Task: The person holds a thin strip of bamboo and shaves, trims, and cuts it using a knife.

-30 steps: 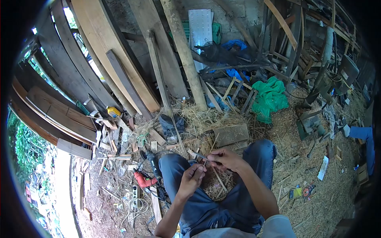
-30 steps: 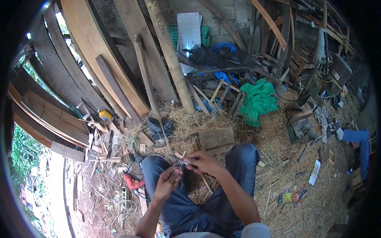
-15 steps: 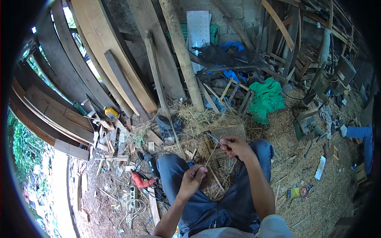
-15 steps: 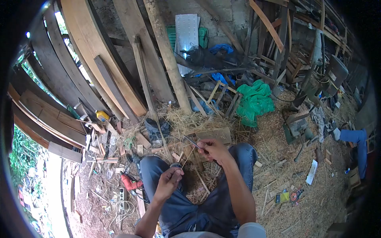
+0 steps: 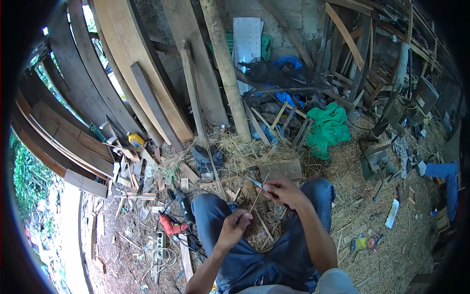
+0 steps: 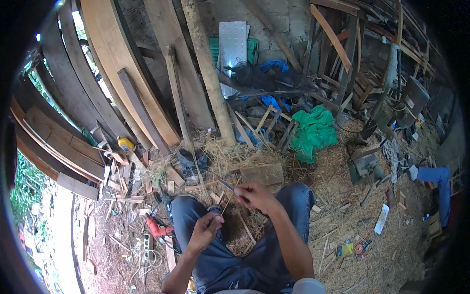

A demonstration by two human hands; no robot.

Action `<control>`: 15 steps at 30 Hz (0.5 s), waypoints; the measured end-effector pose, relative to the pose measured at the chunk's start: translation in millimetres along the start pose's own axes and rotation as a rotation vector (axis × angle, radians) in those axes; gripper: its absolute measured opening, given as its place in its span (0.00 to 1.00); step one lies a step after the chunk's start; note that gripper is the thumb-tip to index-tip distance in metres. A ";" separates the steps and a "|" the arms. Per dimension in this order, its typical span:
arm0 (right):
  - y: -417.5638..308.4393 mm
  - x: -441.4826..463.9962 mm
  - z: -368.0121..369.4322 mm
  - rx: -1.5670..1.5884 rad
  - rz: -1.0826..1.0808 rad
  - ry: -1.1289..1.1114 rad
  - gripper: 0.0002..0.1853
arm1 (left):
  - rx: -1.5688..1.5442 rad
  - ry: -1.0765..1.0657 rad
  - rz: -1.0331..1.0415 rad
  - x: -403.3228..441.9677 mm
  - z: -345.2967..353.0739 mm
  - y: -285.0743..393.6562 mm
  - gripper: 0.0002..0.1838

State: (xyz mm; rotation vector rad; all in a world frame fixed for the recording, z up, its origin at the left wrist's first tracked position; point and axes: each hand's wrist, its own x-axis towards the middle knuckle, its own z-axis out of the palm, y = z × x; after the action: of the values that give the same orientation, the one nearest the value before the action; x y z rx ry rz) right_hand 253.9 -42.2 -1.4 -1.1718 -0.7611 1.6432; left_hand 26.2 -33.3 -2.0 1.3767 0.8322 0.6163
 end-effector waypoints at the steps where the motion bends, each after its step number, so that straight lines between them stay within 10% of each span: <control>1: -2.4 1.2 7.2 -0.092 -0.059 0.296 0.10 | 0.004 0.002 -0.006 -2.1 -3.2 3.3 0.10; 4: -7.5 12.3 -54.5 0.210 -0.300 0.489 0.11 | 0.040 -0.018 -0.130 -13.3 -10.3 9.7 0.10; 15: 24.2 -1.9 35.2 -0.015 -0.030 -0.218 0.14 | -0.201 0.004 -0.167 2.7 -1.5 18.2 0.11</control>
State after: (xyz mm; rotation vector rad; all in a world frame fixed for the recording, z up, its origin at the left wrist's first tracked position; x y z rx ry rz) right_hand 212.9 -51.4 -9.6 -0.9964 -0.9242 1.7612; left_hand 28.3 -28.2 15.6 1.1123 0.8549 0.5577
